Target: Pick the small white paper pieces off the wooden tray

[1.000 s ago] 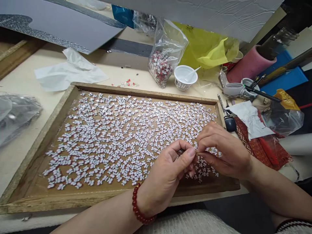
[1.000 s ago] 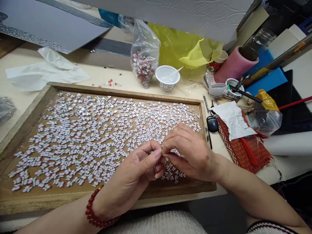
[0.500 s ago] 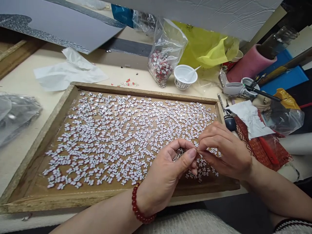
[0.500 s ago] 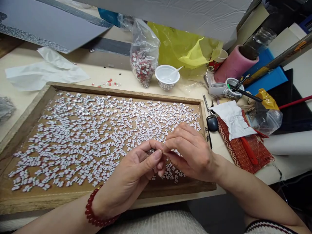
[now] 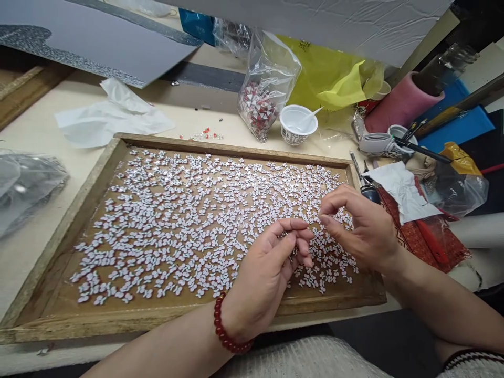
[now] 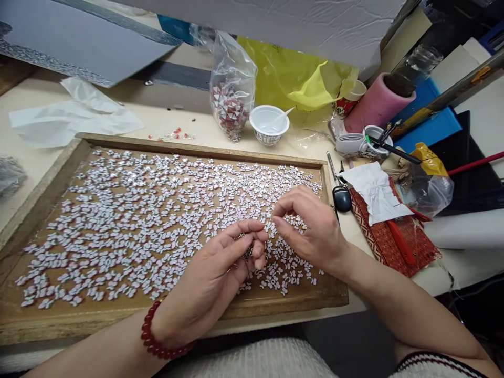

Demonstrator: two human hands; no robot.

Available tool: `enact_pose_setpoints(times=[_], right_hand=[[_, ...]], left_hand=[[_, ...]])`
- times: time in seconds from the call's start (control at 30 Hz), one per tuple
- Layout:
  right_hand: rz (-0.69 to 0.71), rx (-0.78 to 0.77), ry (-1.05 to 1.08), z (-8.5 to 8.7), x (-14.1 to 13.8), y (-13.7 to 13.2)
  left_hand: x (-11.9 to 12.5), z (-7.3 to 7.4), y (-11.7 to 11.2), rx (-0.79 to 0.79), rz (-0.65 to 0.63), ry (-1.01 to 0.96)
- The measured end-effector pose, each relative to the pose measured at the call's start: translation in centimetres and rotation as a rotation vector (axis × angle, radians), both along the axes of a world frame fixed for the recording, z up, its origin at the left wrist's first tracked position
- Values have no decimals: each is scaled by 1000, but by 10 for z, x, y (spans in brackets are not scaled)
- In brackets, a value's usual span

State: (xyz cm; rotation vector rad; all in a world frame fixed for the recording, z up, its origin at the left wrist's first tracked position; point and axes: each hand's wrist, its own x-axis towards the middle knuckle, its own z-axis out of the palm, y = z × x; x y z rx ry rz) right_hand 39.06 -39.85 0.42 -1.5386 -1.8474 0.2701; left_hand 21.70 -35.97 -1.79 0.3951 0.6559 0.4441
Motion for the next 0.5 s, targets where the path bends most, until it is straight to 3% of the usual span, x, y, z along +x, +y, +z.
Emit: enact_pose_setpoints(times=[0.17, 0.33, 0.5], right_hand=[[-72, 49, -228, -8, 18, 16], [-83, -9, -481, -26, 27, 33], [-100, -35, -540, -29, 24, 40]], left_hand=[[1, -1, -1, -35, -66, -71], [0, -1, 0, 0, -111, -41], [-2, 0, -1, 10, -99, -49]])
